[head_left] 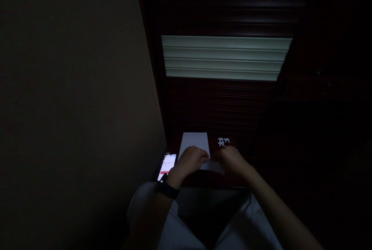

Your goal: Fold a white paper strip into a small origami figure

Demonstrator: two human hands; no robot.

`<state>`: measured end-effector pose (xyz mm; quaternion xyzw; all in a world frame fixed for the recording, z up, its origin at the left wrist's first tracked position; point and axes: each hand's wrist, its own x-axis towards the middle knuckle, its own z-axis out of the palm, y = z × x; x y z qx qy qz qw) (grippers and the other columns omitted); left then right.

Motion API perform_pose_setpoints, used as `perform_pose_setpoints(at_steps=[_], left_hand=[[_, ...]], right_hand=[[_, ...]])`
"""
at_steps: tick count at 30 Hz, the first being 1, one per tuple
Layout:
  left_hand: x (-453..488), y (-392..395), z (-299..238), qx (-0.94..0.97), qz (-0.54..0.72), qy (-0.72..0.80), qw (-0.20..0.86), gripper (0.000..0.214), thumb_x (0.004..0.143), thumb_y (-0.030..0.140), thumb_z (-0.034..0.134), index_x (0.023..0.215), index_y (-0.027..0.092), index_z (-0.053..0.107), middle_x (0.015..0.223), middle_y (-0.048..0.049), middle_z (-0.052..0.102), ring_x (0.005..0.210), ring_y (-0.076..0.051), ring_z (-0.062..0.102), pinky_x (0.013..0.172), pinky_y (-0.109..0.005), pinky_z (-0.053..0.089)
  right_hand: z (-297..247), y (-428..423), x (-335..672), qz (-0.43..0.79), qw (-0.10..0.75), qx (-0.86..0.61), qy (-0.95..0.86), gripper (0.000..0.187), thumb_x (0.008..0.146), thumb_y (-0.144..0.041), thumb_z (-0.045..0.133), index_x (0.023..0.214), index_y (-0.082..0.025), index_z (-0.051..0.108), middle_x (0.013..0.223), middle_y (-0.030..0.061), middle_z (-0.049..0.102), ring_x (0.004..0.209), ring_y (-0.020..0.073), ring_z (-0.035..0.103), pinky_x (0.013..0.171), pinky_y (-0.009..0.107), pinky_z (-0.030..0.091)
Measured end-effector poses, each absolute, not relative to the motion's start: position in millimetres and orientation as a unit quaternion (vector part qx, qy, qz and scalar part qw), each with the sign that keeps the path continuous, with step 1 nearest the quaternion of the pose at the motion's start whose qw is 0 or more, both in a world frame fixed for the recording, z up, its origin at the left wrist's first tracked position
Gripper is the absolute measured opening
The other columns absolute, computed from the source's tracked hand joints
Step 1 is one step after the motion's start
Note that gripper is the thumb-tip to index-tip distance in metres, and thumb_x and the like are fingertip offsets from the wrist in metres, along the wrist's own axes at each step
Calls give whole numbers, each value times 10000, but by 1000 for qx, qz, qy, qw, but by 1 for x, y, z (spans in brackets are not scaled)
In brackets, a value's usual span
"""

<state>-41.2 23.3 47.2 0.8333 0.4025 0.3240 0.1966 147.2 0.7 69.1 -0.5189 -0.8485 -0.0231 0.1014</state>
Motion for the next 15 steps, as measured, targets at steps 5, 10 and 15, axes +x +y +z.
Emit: perform_pose_setpoints(at_steps=[5,10,15], left_hand=[[-37,22,47,858,306,398,106,144,717,309,592,725,260,727,643,-65,693,608,-214,605,589,-263,356],[-32,21,58,863,187,462,88,170,737,305,562,795,250,712,762,-56,703,738,-211,610,633,-266,370],[-30,18,64,863,139,480,78,196,761,316,530,821,239,700,790,-56,695,784,-207,600,674,-273,381]], right_hand=[[71,1,149,-4,110,-499,-860,179,792,-238,527,841,-235,700,812,71,704,787,202,626,630,222,362],[73,2,146,-4,71,-482,-873,206,798,-193,478,866,-217,671,868,70,689,831,198,611,639,222,354],[72,2,144,-20,58,-474,-878,219,793,-176,452,912,-211,633,892,67,676,845,205,602,652,232,347]])
